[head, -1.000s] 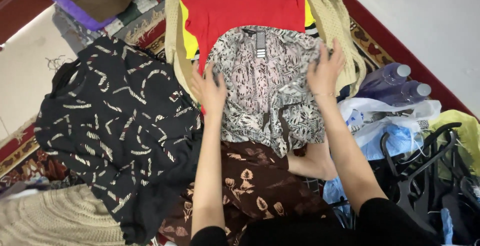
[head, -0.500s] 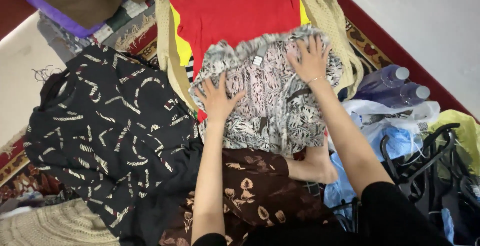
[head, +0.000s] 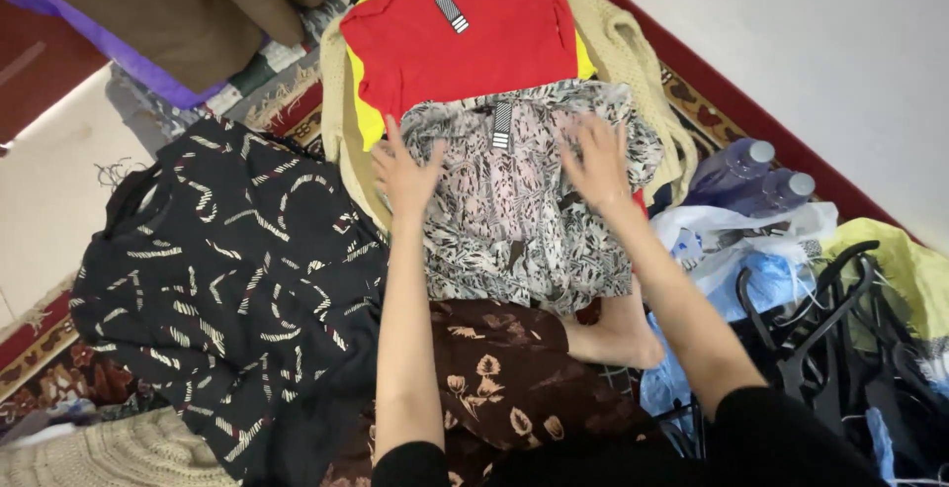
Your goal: The person is sitting on the floor, picking up various shirts from a pile, and placing them onto plastic hangers.
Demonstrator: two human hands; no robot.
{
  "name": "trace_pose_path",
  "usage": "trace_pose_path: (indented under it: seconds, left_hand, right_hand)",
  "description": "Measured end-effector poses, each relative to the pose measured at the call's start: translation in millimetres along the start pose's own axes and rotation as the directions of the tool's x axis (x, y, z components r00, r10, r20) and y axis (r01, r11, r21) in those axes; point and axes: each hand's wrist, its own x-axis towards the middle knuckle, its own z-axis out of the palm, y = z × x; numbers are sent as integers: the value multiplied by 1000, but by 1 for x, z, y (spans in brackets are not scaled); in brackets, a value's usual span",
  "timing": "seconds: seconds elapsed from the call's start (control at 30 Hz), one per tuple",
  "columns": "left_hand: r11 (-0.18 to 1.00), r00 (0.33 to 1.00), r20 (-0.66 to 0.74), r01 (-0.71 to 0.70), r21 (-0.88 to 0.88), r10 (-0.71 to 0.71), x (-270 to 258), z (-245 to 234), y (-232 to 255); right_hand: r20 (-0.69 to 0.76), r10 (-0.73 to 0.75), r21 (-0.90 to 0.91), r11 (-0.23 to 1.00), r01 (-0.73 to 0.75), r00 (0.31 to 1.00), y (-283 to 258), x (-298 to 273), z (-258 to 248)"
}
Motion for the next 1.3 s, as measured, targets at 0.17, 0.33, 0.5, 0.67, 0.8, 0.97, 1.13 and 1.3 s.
trace_pose_path:
  seconds: [0.17, 0.33, 0.5, 0.67, 0.8, 0.97, 1.13, 1.3]
  left_hand:
    - [985, 984, -64, -166, 35, 168, -20, 1, -7]
    - [918, 917, 8, -398, -7, 398, -126, 6, 26]
    - [851, 781, 338, -491, -189, 525, -235, -1, 85]
    - [753, 553, 537, -595, -281, 637, -313, 10, 128]
    - [621, 293, 646, -696, -361, 705, -355, 29, 150]
    - [333, 58, 536, -838, -433, 842, -403, 92, 155]
    - [213, -104, 514, -827, -520, 851, -444, 117, 193]
    - [49, -177, 394, -864, -502, 902, -476, 150, 206]
  right_hand:
    - [-51, 27, 169, 985, -18, 998, -25, -91, -8]
    - [91, 179, 105, 976, -189, 980, -26, -171, -27]
    - [-14, 231, 13, 973, -231, 973, -16, -209, -75]
    - [-64, 295, -127, 945, -301, 953, -8, -246, -146]
    - [-160, 384, -311, 855, -415, 910, 10, -291, -201]
    - [-311, 438, -448, 715, -537, 843, 50, -377, -270]
    - [-228, 785, -472, 429, -770, 576, 82, -456, -300]
    - [-75, 878, -551, 358, -754, 472, 116, -506, -283]
